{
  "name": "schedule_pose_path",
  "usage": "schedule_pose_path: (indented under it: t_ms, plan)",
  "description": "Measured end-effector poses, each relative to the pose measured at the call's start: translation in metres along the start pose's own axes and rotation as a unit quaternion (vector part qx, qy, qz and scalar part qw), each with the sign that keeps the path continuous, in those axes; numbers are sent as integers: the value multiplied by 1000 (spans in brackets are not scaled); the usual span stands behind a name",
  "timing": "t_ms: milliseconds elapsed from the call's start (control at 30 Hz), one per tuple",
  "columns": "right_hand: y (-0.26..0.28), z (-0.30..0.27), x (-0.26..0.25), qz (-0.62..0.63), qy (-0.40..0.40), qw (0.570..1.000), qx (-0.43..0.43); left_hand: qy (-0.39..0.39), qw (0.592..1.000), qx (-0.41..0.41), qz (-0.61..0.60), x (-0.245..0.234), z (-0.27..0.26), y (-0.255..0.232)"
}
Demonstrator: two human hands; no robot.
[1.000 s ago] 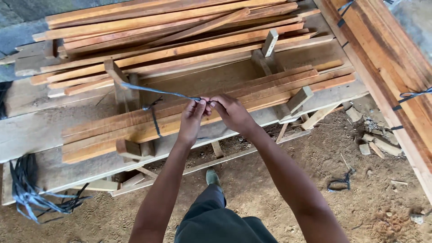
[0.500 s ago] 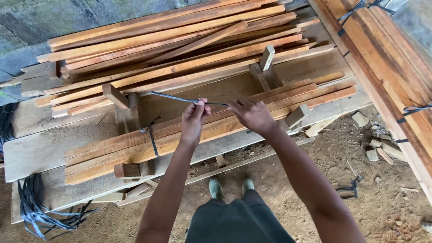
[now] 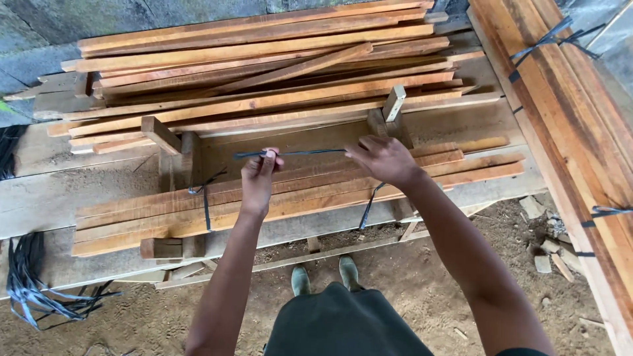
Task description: Bundling multiple thin wooden strips together using plastic straps.
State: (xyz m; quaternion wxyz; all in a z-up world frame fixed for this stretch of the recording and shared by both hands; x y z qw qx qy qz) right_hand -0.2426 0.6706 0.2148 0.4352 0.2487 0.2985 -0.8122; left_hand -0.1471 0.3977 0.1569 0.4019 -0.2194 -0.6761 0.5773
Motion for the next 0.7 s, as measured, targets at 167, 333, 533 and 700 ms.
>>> schedule_pose_path:
  t_ms: [167, 333, 533, 700]
  plan:
    - [-24, -1, -12, -59, -9, 998, 37, 26, 994, 28, 103, 24, 15, 59]
    - [-59, -132, 105, -98, 54, 978, 179, 47, 922, 19, 383, 20, 17, 135]
    - [-39, -187, 196, 25, 121, 939, 320, 254, 730, 314, 551, 58, -26, 150]
    - [-23, -171, 174, 11, 130, 930, 345, 305, 644, 320, 624, 62, -31, 149]
Point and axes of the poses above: each hand's wrist, its own z-axis towards the middle knuckle, its own x-axis out of the palm, y = z × x, the point moved 3 cm from there along z, towards the middle knuckle, and after that the axes turned 12 degrees about -y, right-handed, at the moved point
